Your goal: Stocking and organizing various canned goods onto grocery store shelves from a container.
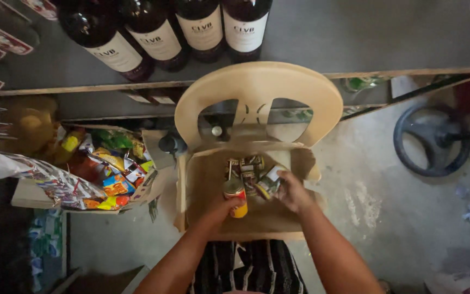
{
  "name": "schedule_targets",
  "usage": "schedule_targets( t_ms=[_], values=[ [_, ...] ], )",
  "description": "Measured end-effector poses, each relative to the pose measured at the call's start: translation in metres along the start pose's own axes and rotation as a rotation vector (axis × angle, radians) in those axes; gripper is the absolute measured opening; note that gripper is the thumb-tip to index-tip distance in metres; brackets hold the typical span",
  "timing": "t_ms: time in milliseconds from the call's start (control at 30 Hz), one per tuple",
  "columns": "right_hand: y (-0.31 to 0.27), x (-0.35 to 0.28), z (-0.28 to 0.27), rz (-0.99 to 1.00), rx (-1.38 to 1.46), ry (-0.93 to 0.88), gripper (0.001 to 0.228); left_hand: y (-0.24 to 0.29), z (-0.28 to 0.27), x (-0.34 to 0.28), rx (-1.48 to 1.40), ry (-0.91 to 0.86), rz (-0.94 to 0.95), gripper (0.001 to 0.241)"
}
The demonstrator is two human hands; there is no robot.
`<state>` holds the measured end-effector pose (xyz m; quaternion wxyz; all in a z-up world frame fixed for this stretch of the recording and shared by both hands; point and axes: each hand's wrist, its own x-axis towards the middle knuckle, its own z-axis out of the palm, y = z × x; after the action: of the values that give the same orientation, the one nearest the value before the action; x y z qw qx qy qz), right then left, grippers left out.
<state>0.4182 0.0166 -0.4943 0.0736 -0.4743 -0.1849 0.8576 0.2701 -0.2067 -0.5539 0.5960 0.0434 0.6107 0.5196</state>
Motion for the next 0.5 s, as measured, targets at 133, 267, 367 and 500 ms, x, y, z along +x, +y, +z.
schedule_targets(
  t_ms=[133,267,367,500],
  values=[
    [0.012,-0.002,-0.01,-0.142,-0.115,-0.104,0.038,0.067,0.028,-0.047,0.011,0.007,0.16,0.056],
    [0.037,0.025,-0.052,-0.29,-0.771,0.159,0.047,0.058,0.024,-0.05,0.04,-0.003,0.182,0.059],
    [0.05,0.015,-0.052,-0.426,-1.255,0.224,0.058,0.04,0.013,-0.051,-0.064,-0.003,0.032,0.056],
    [0.094,0.046,-0.096,-0.861,-1.783,0.298,0.048,0.027,0.001,-0.062,-0.106,-0.004,-0.067,0.054]
  ],
)
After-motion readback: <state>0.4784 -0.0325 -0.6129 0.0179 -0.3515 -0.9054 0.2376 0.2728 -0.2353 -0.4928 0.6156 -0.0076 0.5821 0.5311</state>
